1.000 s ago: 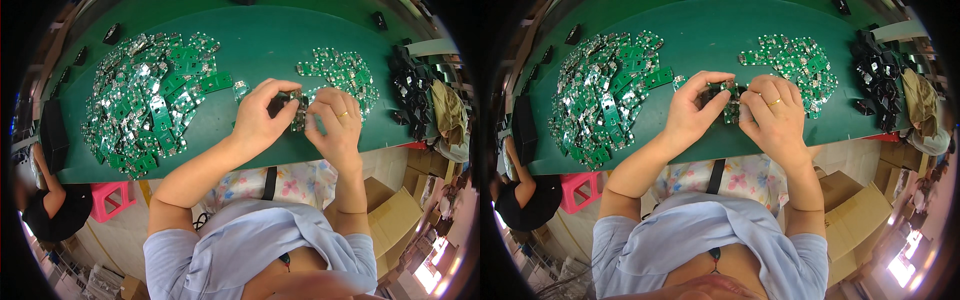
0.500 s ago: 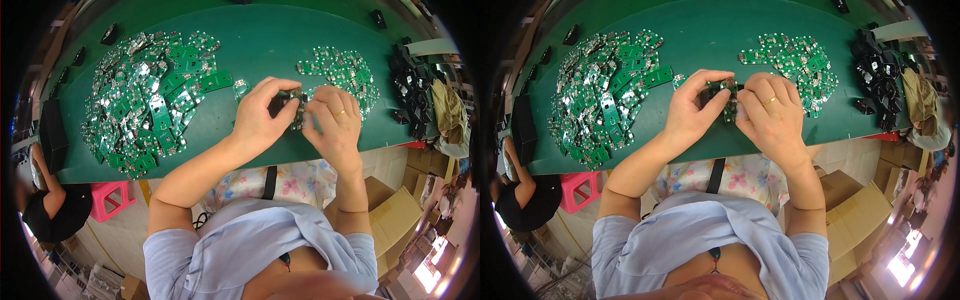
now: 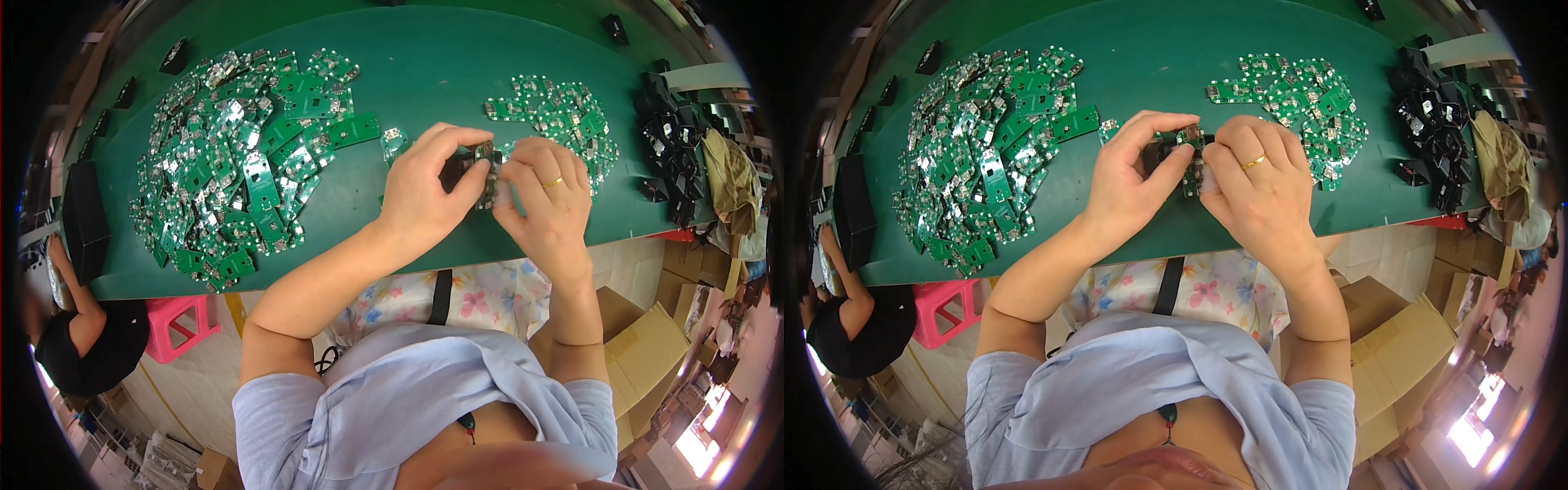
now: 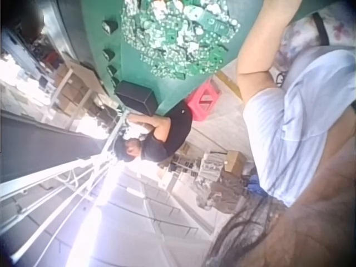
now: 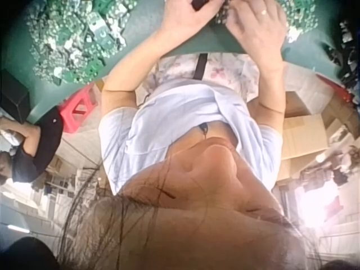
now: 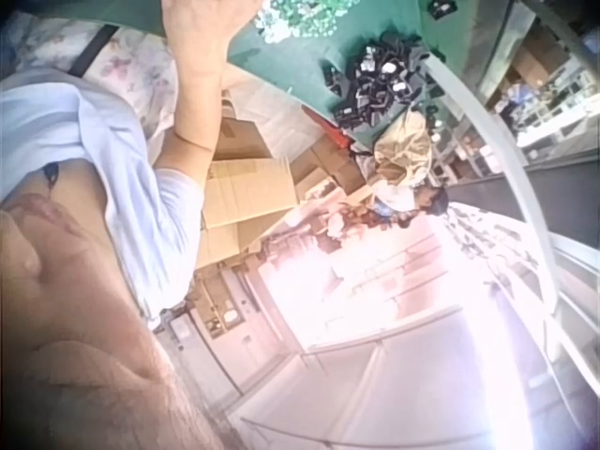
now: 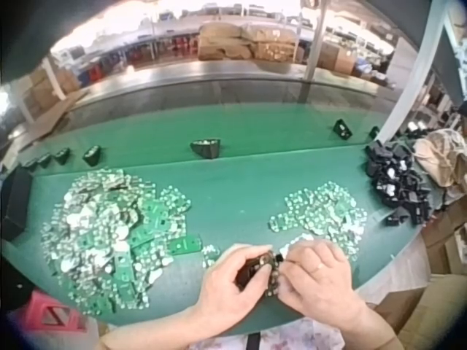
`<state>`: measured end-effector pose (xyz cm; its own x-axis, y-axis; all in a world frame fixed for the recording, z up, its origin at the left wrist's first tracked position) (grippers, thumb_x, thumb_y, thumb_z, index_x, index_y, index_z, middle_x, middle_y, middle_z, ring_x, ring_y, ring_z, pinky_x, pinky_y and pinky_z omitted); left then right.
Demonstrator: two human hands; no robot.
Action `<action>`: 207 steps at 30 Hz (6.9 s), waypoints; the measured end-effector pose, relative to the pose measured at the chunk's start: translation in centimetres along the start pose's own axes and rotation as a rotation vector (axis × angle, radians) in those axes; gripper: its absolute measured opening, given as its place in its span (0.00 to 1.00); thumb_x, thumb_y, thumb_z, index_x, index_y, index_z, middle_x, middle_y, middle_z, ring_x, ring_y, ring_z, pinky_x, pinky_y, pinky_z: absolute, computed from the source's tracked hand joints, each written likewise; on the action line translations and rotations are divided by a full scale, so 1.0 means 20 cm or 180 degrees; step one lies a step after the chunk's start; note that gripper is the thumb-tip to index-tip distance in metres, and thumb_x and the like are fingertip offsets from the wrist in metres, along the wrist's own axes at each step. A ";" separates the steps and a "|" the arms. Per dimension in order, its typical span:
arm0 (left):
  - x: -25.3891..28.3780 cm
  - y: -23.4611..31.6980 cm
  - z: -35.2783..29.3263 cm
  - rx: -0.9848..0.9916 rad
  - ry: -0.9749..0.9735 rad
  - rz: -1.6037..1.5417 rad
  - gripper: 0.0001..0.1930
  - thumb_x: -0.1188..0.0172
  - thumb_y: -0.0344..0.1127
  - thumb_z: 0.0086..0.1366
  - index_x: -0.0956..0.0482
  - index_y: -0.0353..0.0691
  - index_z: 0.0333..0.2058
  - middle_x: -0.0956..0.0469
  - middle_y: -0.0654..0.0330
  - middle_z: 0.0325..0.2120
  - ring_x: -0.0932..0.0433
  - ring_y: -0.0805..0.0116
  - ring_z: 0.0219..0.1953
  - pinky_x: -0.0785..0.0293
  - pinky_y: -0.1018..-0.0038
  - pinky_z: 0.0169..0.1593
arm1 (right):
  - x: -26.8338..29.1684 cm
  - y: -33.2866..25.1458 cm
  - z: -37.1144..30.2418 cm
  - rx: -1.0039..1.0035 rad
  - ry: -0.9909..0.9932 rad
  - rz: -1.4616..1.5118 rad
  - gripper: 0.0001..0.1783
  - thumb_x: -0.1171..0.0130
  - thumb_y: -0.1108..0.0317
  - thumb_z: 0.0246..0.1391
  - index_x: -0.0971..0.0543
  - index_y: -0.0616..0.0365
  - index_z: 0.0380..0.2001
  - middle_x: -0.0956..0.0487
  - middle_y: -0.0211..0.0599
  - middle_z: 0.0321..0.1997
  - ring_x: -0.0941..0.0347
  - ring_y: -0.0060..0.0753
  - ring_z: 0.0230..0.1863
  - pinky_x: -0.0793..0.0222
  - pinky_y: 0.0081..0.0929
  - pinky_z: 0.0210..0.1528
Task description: The person assembles electronic devices by hand, picking up a circuit board and a black plastic housing and pressing the board into the housing. The person then places the completed assembly onto the workbench and repeats the process with additional components.
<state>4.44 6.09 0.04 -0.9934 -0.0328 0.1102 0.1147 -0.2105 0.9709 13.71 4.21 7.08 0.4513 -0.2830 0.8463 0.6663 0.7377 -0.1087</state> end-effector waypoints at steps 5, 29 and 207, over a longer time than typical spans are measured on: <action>0.00 -0.01 0.00 -0.0064 0.0044 -0.0031 0.11 0.44 0.27 0.53 0.26 0.38 0.38 0.27 0.58 0.31 0.26 0.68 0.27 0.30 0.77 0.31 | -0.01 -0.01 0.00 0.0024 -0.0062 0.0009 0.13 0.42 0.75 0.28 0.28 0.58 0.25 0.31 0.33 0.32 0.32 0.35 0.36 0.36 0.31 0.38; -0.03 -0.02 -0.03 0.0127 -0.0158 -0.0534 0.12 0.45 0.25 0.57 0.28 0.36 0.42 0.29 0.61 0.35 0.30 0.76 0.33 0.33 0.82 0.34 | -0.33 0.23 -0.30 -0.2842 0.0120 0.4207 0.20 0.47 0.64 0.55 0.36 0.61 0.48 0.31 0.33 0.39 0.35 0.17 0.33 0.35 0.13 0.23; -0.09 -0.21 -0.02 0.1705 -0.0868 -0.1556 0.20 0.54 0.34 0.65 0.40 0.37 0.54 0.26 0.55 0.35 0.24 0.71 0.28 0.24 0.77 0.29 | -0.25 0.54 0.01 -0.1435 -0.0702 0.0587 0.10 0.41 0.75 0.42 0.26 0.60 0.32 0.29 0.35 0.31 0.33 0.35 0.35 0.35 0.28 0.39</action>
<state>5.66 6.70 -4.25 -0.9050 0.1985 -0.3762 -0.2882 0.3643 0.8856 18.59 13.67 1.73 0.4819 -0.0023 0.8762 0.7985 0.4128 -0.4381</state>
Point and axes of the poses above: each hand's wrist, its own z-axis towards the middle knuckle, its own x-axis out of the back of the hand, y = z × x, the point moved 10 cm from there along z, towards the middle knuckle
